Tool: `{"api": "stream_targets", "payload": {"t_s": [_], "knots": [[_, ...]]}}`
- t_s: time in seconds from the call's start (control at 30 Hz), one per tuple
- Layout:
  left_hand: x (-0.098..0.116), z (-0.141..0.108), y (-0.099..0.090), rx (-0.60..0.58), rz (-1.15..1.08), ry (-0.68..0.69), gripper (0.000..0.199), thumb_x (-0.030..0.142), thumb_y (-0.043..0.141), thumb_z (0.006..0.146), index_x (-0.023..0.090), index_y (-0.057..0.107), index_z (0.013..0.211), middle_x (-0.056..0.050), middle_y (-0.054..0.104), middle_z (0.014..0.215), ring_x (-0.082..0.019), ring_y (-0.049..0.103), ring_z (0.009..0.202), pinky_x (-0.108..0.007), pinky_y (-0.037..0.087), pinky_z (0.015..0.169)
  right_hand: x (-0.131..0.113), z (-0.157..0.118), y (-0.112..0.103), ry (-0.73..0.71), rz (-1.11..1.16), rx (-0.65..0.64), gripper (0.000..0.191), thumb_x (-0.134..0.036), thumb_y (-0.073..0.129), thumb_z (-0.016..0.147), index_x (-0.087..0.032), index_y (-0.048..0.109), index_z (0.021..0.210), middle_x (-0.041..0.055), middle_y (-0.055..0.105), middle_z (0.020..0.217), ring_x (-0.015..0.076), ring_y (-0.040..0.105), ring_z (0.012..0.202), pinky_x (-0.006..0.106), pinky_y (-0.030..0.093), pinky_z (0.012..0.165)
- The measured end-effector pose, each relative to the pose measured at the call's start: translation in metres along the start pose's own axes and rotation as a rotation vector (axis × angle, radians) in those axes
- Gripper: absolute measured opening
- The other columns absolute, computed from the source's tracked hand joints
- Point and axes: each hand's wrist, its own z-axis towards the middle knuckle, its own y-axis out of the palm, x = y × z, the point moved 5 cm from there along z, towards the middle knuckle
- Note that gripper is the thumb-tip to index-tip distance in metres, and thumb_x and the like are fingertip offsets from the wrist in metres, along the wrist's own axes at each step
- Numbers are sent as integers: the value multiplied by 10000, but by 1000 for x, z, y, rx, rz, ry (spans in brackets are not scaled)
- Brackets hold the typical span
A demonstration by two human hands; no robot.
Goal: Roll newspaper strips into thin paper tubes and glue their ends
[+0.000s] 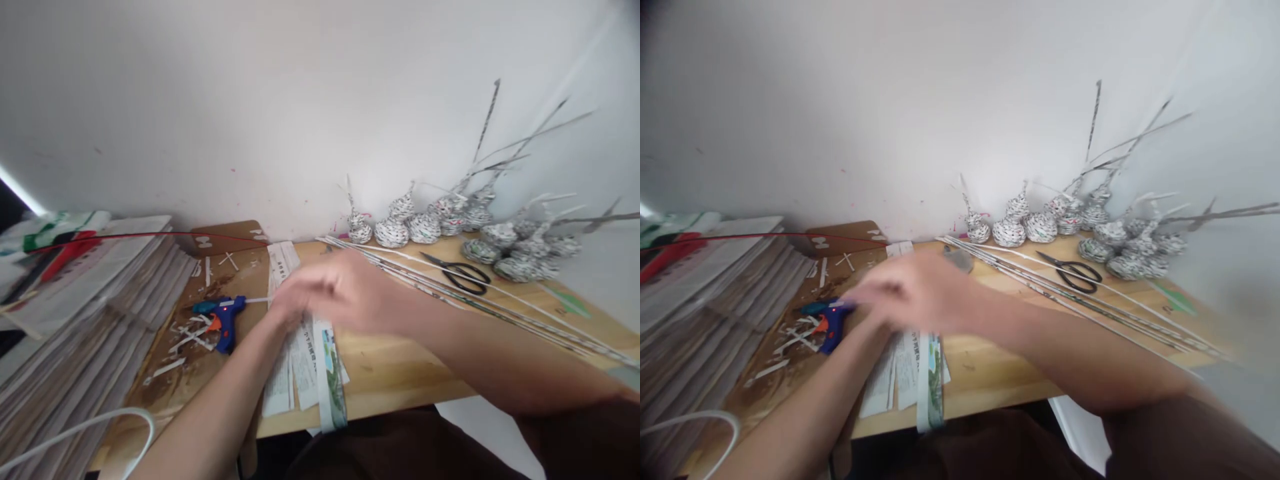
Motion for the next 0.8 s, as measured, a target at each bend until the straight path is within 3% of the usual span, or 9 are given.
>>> {"api": "stream_targets", "payload": {"t_s": [0.1,0.17,0.23,0.4,0.63,0.73,0.8], "knots": [[-1,3,1,-53,-153,35,207,282,632,794,94,718,797,-72,718,728,-132,668,715,-211,542,632,74,-10,-20,425,-271,161,336,-322,487,917,-162,607,1187,108,657,1109,201,609,992,302,439,851],[-4,4,2,-94,-269,52,164,245,709,748,126,706,861,-63,718,790,-137,671,728,-254,561,679,112,-18,-10,585,-454,57,491,-340,612,832,-153,530,1279,158,589,1218,257,574,1076,338,422,893],[-6,5,3,-138,-288,61,213,288,739,725,129,698,861,-63,705,811,-141,666,745,-256,563,681,130,-21,6,595,-575,-40,420,-375,513,889,-186,527,1264,150,608,1160,262,603,1006,345,438,835],[-9,5,3,-159,-269,59,287,342,768,691,123,688,859,-71,694,832,-142,655,773,-248,556,684,145,-11,24,698,-679,-94,365,-428,365,936,-222,597,1128,108,692,953,258,650,863,334,451,726],[-8,4,4,-155,-247,47,287,352,762,697,113,678,832,-72,690,812,-144,659,753,-251,563,676,167,1,14,817,-596,103,653,-709,299,853,-205,681,1016,162,701,985,304,644,918,385,453,778],[-7,3,5,-148,-263,33,281,333,771,690,108,673,827,-74,692,802,-148,669,740,-253,569,669,166,-5,10,796,-520,194,725,-743,365,807,-148,629,1127,203,661,1068,331,619,984,403,449,822],[-7,4,4,-128,-277,19,286,324,779,682,110,670,838,-74,694,805,-157,676,737,-266,577,657,161,-10,4,738,-468,254,715,-658,473,816,-109,532,1270,219,605,1168,325,595,1041,393,441,862]]}}
